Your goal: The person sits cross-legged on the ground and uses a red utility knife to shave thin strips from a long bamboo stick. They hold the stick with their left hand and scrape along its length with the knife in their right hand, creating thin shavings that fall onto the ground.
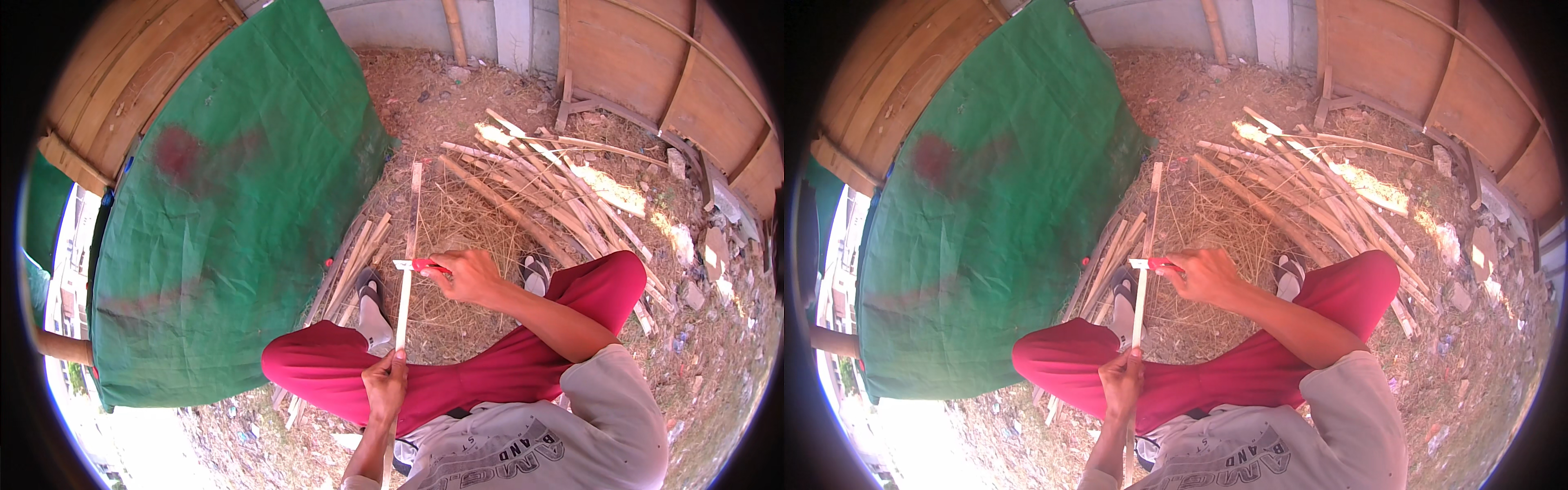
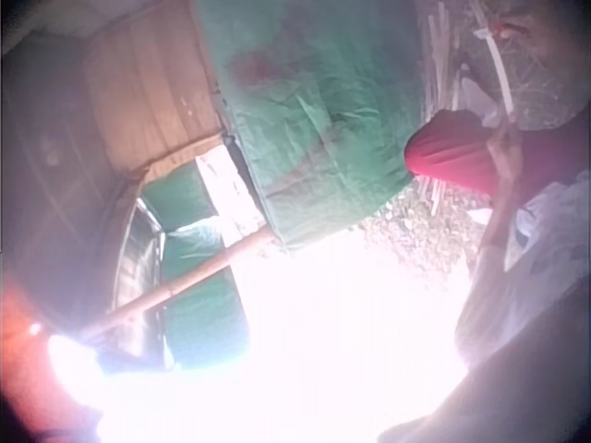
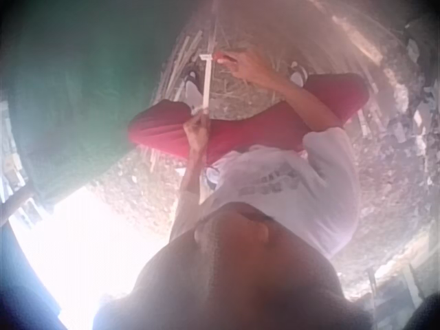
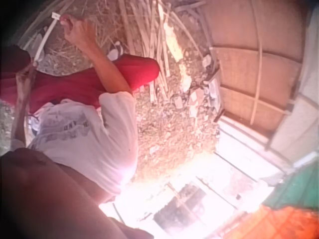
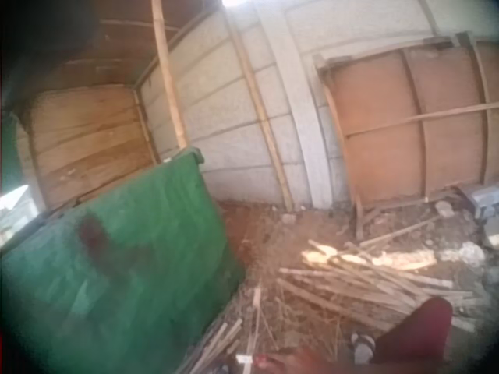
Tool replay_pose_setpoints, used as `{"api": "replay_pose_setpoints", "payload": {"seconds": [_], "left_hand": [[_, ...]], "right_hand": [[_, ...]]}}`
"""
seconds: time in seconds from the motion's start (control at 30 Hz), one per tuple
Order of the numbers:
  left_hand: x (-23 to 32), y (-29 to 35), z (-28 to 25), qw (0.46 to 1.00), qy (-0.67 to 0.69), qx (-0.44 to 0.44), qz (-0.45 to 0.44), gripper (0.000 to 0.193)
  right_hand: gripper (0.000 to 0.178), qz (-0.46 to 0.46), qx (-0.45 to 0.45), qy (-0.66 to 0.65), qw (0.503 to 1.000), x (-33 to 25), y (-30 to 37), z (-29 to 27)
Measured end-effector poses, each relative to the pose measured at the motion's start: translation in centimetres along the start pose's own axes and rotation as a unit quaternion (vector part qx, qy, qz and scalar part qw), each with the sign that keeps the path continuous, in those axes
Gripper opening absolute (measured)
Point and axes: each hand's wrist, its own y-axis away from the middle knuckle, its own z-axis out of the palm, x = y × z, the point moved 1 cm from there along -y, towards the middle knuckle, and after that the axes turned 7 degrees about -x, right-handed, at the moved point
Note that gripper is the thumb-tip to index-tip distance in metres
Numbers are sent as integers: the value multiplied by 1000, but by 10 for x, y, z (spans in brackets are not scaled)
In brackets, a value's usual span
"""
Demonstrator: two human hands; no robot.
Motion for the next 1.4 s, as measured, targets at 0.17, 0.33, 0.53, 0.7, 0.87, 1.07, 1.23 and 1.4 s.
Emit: {"api": "replay_pose_setpoints", "payload": {"seconds": [0.17, 0.33, 0.53, 0.7, 0.87, 1.07, 1.23, 1.4], "left_hand": [[-8, 0, 0, 999, 33, -1, -33, 28], [-8, 0, 3, 998, 43, 0, -34, 28], [-15, 48, -21, 992, -86, 94, 17, 21], [-14, 32, -44, 990, -101, 100, 16, 23], [8, 11, -51, 917, -343, 95, 182, 22], [68, -13, -57, 836, -475, 53, 270, 19], [123, -35, -45, 810, -522, 11, 268, 14], [147, -63, -33, 754, -559, 56, 340, 12]], "right_hand": [[41, 13, -26, 12, 1000, 3, -1, 5], [37, 51, -40, 19, 998, 5, -3, 8], [42, 248, 170, 35, 953, 107, -39, -87], [44, 203, 154, -58, 965, 68, -28, -81], [44, 189, 74, -104, 974, 30, -20, -73], [50, -56, 112, 62, 990, 16, -10, -70], [39, -128, 63, 153, 978, 13, -5, -46], [24, -73, 60, 124, 988, 28, -9, -70]]}}
